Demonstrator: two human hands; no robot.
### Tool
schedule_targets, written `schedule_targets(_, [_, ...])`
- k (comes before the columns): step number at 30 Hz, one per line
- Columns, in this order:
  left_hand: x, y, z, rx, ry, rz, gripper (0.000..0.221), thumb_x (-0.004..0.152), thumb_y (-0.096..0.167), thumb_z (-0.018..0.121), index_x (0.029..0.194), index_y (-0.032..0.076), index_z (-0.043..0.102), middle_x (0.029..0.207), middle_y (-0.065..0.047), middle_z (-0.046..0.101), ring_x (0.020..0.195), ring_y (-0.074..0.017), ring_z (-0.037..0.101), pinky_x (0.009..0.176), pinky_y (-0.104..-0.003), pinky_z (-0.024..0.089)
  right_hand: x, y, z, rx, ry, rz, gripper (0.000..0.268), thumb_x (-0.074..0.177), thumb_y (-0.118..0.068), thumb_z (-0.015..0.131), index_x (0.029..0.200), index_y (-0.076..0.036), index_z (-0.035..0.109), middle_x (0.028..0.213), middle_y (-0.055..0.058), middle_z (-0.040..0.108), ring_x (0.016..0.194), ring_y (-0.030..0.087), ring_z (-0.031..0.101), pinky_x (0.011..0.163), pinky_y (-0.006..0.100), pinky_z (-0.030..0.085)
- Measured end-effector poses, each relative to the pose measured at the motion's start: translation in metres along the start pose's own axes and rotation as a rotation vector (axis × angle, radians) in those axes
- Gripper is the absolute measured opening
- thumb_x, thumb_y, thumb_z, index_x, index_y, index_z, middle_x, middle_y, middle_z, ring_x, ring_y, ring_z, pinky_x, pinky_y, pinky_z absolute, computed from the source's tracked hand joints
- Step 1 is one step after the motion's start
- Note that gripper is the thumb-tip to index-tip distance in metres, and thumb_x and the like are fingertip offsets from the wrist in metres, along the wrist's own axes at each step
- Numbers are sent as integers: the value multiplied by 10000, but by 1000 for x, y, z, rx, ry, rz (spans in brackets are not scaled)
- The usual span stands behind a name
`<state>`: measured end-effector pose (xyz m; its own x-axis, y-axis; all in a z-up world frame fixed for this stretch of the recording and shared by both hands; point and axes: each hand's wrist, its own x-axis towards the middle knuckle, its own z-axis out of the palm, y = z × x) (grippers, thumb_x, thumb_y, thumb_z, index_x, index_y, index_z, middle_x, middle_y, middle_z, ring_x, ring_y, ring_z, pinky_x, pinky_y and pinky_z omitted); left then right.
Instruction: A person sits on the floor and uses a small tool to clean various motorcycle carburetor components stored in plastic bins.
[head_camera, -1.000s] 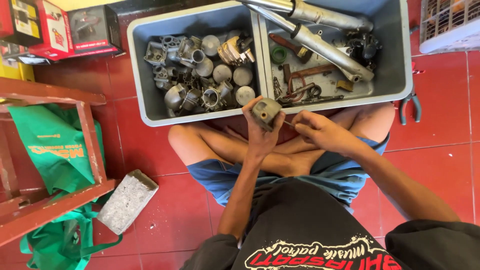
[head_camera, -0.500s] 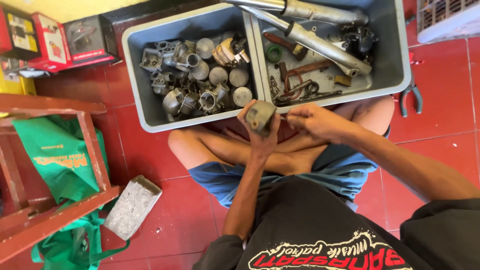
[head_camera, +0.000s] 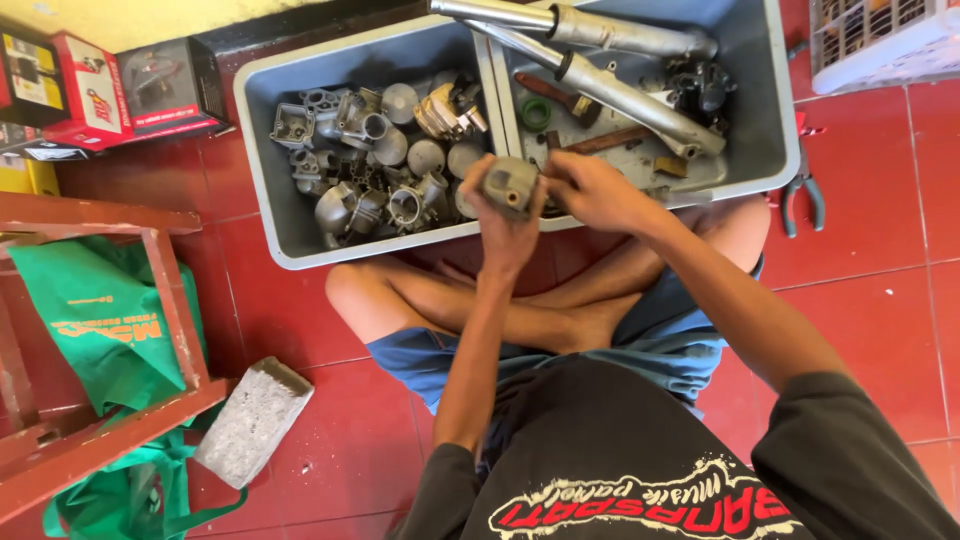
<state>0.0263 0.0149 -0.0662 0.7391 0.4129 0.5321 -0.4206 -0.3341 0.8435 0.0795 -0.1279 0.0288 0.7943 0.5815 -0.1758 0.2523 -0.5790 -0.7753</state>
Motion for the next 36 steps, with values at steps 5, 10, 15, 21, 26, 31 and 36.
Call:
schedule_targets(5, [38, -21, -8, -31, 12, 64, 735, 888, 7, 787, 1422, 13, 282, 1259, -177, 419, 1213, -349, 498, 1101, -572, 342, 56, 33, 26, -3, 99, -79, 64, 1022, -190, 625, 1025, -129, 607, 695, 102, 645, 715, 364, 648, 706, 466, 483])
schedule_targets(10, [30, -66, 3, 43, 74, -34, 775, 799, 35, 836, 1398, 55, 345, 1300, -197, 438, 1265, -439, 522, 1152, -530, 368, 79, 67, 55, 518, 103, -119, 126, 1023, -64, 600, 1133, -115, 631, 748, 25, 654, 705, 141, 594, 722, 311, 501])
schedule_targets(15, [17, -67, 11, 9, 42, -95, 722, 778, -44, 764, 1367, 66, 360, 1294, -180, 419, 1229, -426, 532, 1106, -597, 398, 60, 80, 52, 675, 53, -57, 373, 884, 36, 682, 1227, -106, 652, 1036, 43, 725, 1005, 141, 645, 947, 332, 522])
schedule_targets(21, [16, -60, 12, -43, -45, -91, 734, 751, -139, 750, 1352, 56, 378, 1236, -188, 453, 1151, -450, 545, 1131, -561, 362, 29, 118, 21, 181, 50, 32, 567, 770, 112, 640, 1329, 89, 544, 1198, 330, 598, 1165, 520, 578, 1024, 600, 444])
schedule_targets(26, [11, -70, 10, -33, -39, -166, 779, 744, -132, 736, 1389, 73, 352, 1218, -200, 446, 1172, -445, 551, 1118, -572, 382, 20, 139, 21, -318, -281, 311, 393, 959, -175, 579, 1332, -104, 678, 1219, 218, 724, 1156, 459, 660, 977, 604, 498])
schedule_targets(31, [24, -57, 3, -188, 29, -279, 702, 877, -78, 681, 1424, 96, 278, 1218, -192, 436, 1149, -368, 555, 1061, -620, 416, 7, 121, -1, -602, 83, -13, 250, 1068, -429, 560, 1165, -256, 712, 988, 76, 742, 893, 391, 731, 763, 556, 566])
schedule_targets(36, [23, -74, 1, -324, 175, -456, 863, 839, 193, 911, 1410, 138, 266, 1296, -131, 438, 1225, -193, 489, 1092, -449, 423, -16, 81, -29, -870, 214, -103, 256, 940, -354, 617, 1125, -186, 562, 907, 11, 588, 842, 264, 696, 606, 394, 585])
